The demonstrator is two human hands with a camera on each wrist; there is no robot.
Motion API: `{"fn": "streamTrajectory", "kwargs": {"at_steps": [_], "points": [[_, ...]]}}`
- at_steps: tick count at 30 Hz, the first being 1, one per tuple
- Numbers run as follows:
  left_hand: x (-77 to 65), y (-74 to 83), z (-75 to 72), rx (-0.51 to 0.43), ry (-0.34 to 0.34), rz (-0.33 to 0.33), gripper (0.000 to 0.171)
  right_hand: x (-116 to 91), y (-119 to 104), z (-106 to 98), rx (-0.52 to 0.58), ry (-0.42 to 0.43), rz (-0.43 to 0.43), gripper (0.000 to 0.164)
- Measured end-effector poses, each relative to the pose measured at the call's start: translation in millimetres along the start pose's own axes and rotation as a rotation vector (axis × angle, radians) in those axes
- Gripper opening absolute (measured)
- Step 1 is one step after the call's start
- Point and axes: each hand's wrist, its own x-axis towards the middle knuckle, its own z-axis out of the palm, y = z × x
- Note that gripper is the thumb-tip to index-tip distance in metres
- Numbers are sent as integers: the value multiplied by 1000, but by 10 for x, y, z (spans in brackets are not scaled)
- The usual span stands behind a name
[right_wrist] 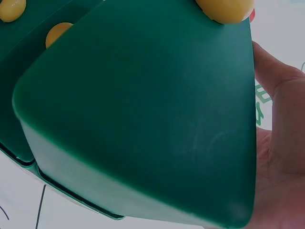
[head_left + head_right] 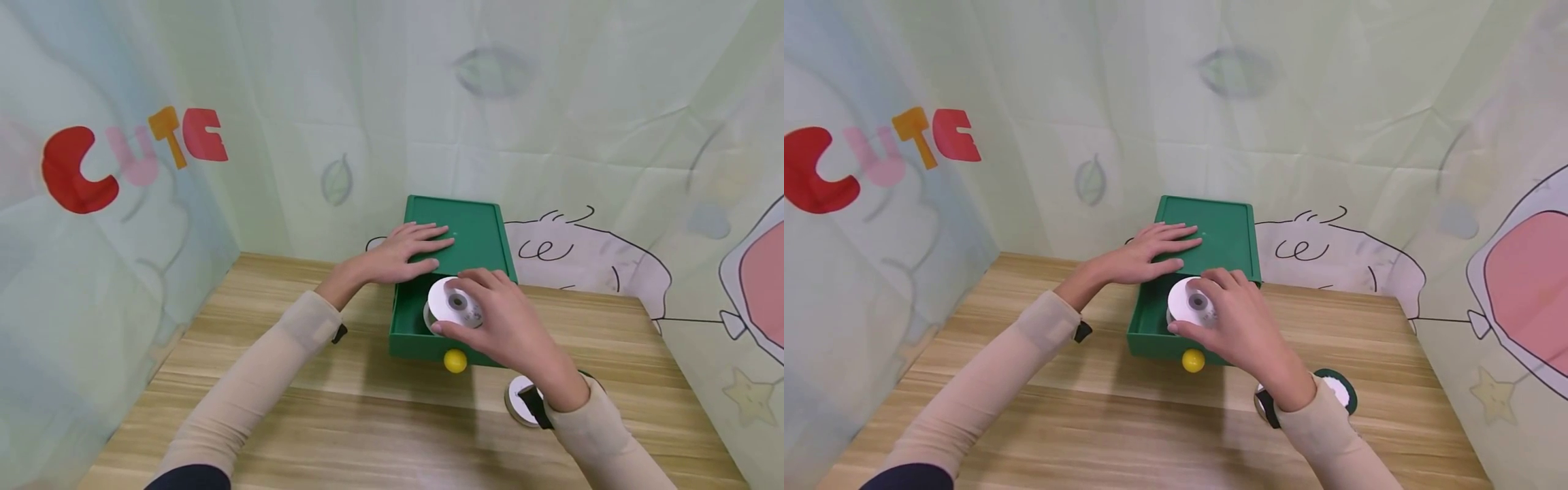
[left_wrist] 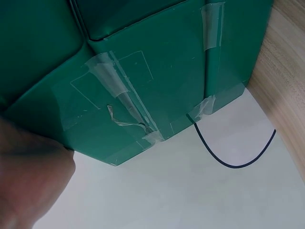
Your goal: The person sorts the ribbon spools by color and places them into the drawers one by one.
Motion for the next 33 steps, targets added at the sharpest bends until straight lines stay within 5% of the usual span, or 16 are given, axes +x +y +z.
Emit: {"fn": "streamTrajectory", "kwargs": {"at_steps": [21, 33], "points": [[-10, 11, -12, -7, -13, -5, 57, 7, -10, 15, -39, 10, 1, 59], [-50, 25, -38, -3, -27, -23, 57, -36, -49, -2, -4, 16, 25, 47]]}}
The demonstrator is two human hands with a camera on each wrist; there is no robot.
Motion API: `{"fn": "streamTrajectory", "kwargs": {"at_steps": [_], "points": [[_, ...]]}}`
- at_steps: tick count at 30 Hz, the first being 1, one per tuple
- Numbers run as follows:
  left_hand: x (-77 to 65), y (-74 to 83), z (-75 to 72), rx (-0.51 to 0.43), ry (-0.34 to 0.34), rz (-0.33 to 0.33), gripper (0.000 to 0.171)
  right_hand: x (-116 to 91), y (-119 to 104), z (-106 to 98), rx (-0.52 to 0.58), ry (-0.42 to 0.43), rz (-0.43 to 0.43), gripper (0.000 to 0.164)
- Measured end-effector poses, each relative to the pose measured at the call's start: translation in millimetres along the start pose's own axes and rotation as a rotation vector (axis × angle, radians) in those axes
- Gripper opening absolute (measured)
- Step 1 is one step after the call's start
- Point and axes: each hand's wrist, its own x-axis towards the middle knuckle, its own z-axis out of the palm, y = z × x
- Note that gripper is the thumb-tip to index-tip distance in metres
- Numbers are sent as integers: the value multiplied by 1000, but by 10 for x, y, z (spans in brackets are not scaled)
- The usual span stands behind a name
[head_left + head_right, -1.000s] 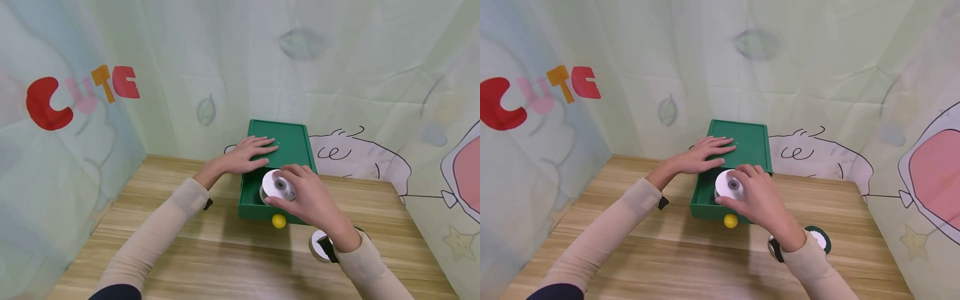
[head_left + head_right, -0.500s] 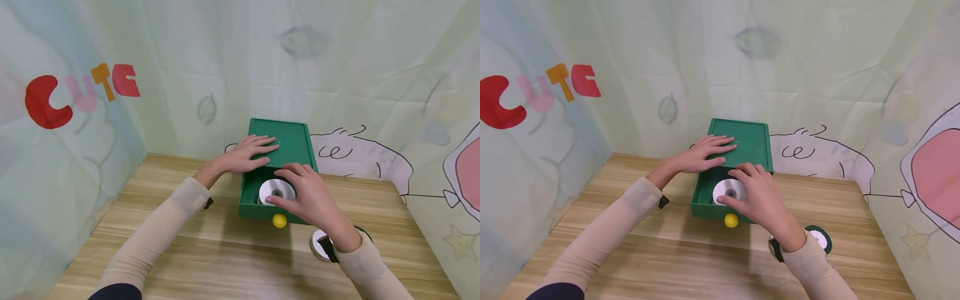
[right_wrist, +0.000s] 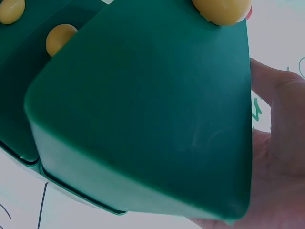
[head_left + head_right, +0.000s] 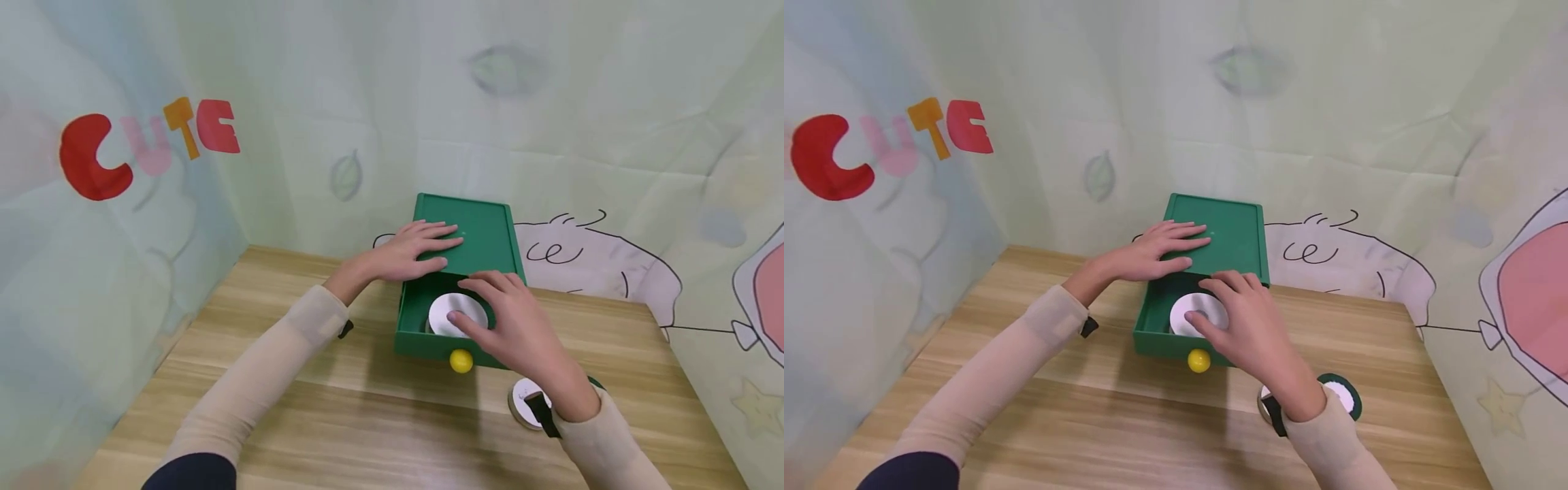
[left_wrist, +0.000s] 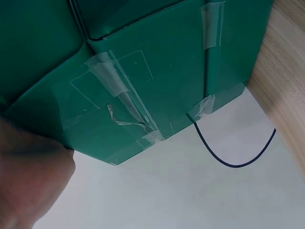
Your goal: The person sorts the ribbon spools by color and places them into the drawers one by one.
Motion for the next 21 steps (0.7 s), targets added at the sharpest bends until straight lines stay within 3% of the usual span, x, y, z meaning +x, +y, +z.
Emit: {"fn": "streamTrajectory", "kwargs": {"at_steps": [14, 21], "points": [[53, -6, 12, 10, -7, -1, 58, -151, 118, -98, -1, 37, 75, 47], [40, -4, 13, 0, -8, -13, 59, -299, 223, -192, 28, 150, 58, 40]]}}
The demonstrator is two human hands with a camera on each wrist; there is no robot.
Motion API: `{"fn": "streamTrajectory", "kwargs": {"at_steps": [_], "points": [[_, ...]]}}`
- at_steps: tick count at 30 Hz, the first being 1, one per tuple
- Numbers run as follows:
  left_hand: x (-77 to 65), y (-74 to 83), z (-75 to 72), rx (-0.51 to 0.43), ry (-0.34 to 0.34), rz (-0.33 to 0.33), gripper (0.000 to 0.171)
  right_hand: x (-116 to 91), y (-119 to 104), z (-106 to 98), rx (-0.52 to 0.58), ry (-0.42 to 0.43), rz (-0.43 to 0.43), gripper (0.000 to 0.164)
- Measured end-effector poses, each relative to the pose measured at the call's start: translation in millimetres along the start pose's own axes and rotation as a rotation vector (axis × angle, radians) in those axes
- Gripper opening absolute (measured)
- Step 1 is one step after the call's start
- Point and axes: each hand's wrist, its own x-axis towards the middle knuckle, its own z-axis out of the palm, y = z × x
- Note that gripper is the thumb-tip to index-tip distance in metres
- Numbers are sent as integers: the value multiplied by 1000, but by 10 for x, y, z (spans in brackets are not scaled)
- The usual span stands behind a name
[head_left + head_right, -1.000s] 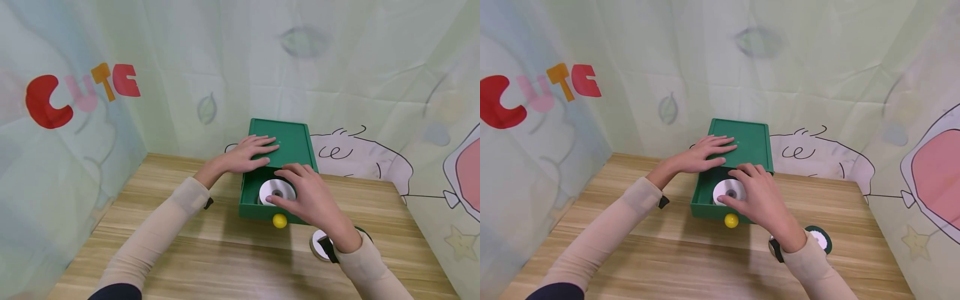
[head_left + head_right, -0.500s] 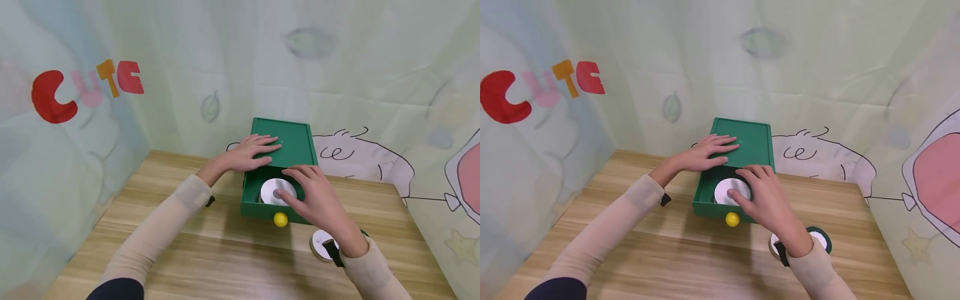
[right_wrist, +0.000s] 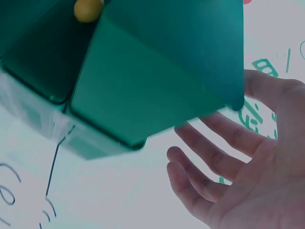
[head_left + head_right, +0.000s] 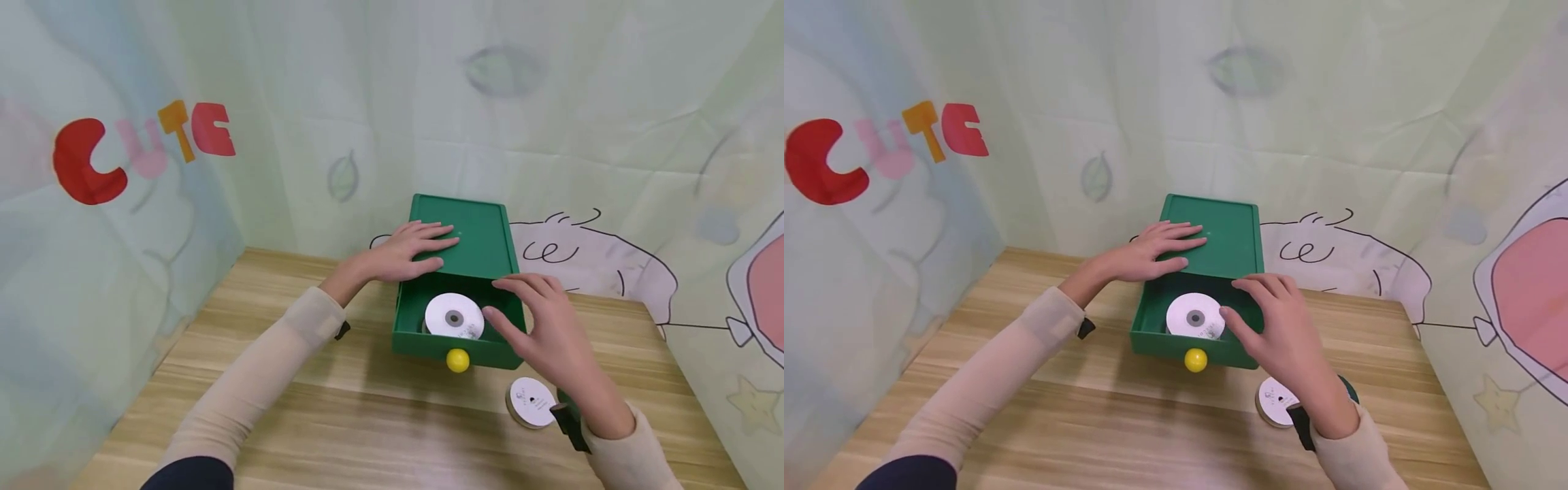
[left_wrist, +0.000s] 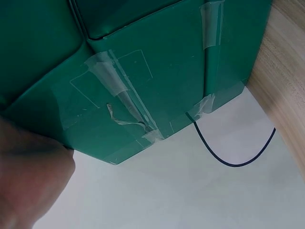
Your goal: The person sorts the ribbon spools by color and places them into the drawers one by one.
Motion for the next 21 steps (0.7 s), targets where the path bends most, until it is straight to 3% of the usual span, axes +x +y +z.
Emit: {"fn": "streamTrajectory", "kwargs": {"at_steps": [12, 21], "points": [[2, 10, 24, 2, 14, 10, 59, -363, 141, -216, 40, 103, 71, 38], [1, -19, 24, -4, 25, 24, 58, -521, 243, -264, 7, 100, 108, 36]]}}
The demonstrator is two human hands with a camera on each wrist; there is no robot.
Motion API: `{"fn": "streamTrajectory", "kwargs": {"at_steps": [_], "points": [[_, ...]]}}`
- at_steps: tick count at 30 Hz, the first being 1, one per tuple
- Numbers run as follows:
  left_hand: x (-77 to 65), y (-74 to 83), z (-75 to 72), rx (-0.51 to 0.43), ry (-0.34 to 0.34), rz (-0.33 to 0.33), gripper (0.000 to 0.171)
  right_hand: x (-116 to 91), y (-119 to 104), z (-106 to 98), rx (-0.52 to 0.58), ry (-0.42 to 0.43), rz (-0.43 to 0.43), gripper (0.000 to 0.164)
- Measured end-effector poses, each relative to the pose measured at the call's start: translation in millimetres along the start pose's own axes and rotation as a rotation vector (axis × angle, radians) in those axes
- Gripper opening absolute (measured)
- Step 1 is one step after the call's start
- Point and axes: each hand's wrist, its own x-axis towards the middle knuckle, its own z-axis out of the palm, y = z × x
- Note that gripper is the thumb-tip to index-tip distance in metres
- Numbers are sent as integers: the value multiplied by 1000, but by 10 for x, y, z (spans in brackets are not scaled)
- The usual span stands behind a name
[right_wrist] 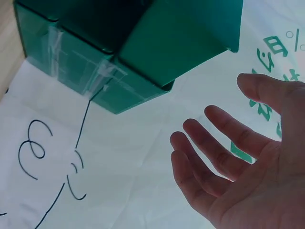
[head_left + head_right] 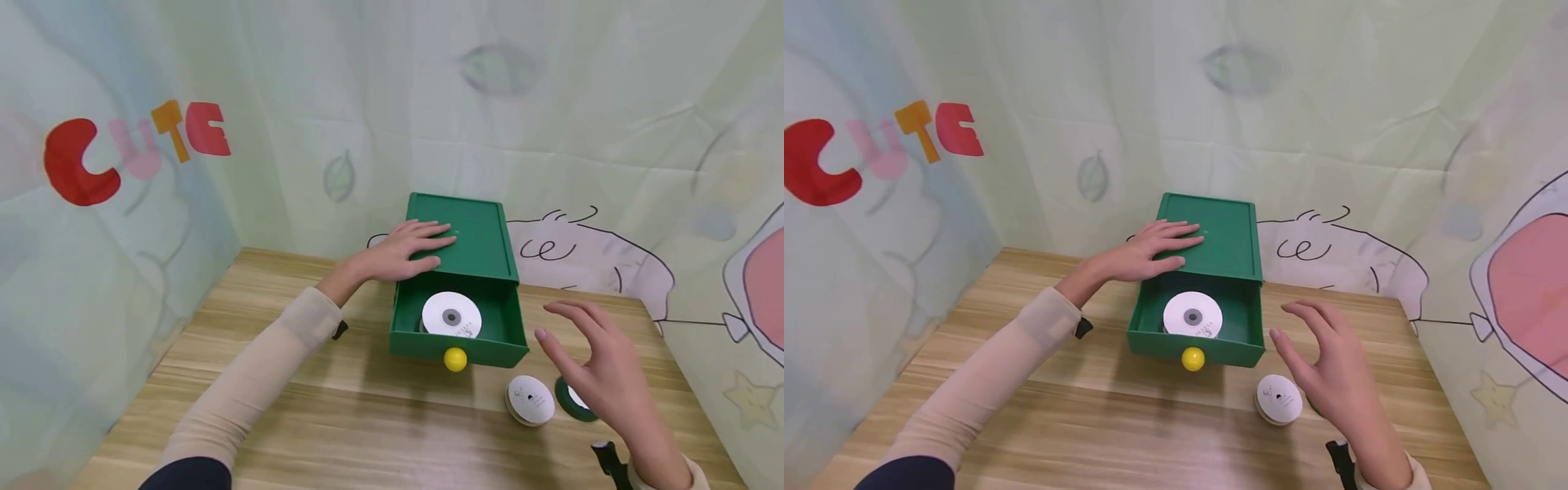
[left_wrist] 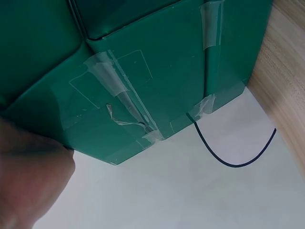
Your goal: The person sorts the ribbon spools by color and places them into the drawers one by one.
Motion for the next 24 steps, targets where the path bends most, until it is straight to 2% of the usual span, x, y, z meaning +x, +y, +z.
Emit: {"fn": "streamTrajectory", "kwargs": {"at_steps": [6, 11, 24], "points": [[-12, -7, -9, 2, 2, -5, 58, -89, 69, 3, -14, -36, 51, 34], [-13, -6, -11, 4, 1, -6, 58, -160, 90, -5, -38, -101, 120, 34], [-28, -1, 10, -10, 17, 6, 58, -303, 3, -43, -16, -259, 228, 13]]}}
